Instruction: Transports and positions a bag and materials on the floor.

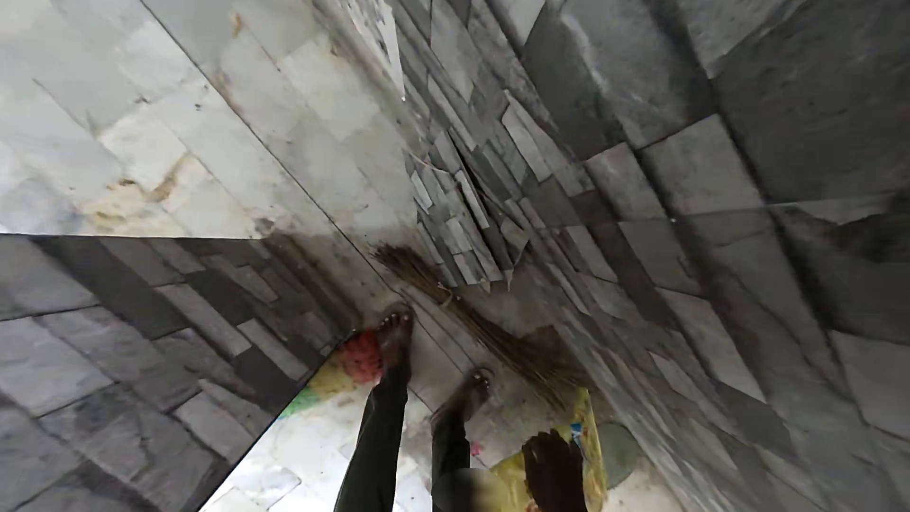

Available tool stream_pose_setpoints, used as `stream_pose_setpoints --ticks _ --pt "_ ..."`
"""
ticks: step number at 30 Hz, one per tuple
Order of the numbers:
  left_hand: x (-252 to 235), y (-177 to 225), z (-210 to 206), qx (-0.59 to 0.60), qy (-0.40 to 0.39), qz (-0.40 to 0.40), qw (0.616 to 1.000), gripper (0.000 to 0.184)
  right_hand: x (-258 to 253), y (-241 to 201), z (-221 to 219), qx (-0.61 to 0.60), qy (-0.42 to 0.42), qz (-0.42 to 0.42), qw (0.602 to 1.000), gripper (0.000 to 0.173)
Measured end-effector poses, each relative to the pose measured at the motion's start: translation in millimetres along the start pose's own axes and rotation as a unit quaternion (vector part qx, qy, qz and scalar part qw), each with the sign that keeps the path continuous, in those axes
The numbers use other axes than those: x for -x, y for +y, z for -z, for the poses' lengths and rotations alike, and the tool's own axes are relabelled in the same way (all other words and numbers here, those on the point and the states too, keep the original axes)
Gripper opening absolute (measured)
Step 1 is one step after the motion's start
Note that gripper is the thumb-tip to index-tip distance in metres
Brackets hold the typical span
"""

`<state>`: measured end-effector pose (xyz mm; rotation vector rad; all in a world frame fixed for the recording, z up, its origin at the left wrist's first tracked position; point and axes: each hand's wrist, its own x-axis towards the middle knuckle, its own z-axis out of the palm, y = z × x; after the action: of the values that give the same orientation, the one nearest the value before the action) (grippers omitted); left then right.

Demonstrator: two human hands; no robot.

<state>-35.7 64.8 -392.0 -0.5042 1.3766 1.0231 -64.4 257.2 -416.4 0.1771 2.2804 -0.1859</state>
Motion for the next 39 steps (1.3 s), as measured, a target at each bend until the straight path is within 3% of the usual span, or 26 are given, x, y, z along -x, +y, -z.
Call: stream_pose_setpoints --ticks 2,4,9,13,16,19,22,27,39 --pt "-22.7 -11.7 0.3 0.024 0.082 -0.014 0.996 0.046 -46.6 -1.7 10.1 -0.012 -0.155 -0.070 0.985 0.045" --pt "-36.9 -12.9 8.3 0.067 0.129 -0.026 0.989 0.044 -92.2 -6.2 22.8 -0.069 -0.184 -0.111 0.974 0.052" --pt "-55.1 12.9 39.5 0.137 0.151 -0.001 0.979 0.039 -186.6 -34.7 58.4 -0.192 0.005 -0.081 0.978 0.052" --pt "-75.8 34.9 48.5 0.191 0.193 -0.128 0.954 0.033 -242.0 -64.8 90.8 -0.305 0.110 -0.042 0.945 0.083" --pt "-81.4 43.1 58.3 0.199 0.190 -0.145 0.950 0.032 -277.2 -82.6 101.7 -0.346 0.142 -0.055 0.926 0.096" --pt "-68.9 66.0 74.7 0.239 0.165 -0.120 0.949 0.034 -285.3 -95.9 111.9 -0.340 0.121 -0.068 0.930 0.097" --pt "-66.1 75.8 84.9 0.255 0.163 -0.145 0.942 0.033 -290.8 -97.8 107.5 -0.350 0.136 -0.061 0.925 0.089" --pt "-55.4 89.4 99.6 0.274 0.141 -0.149 0.940 0.030 -294.6 -90.9 92.2 -0.387 0.159 -0.048 0.907 0.093" --pt "-56.3 94.1 112.8 0.270 0.129 -0.134 0.945 0.030 -308.5 -106.2 78.0 -0.379 0.237 -0.084 0.891 0.098"
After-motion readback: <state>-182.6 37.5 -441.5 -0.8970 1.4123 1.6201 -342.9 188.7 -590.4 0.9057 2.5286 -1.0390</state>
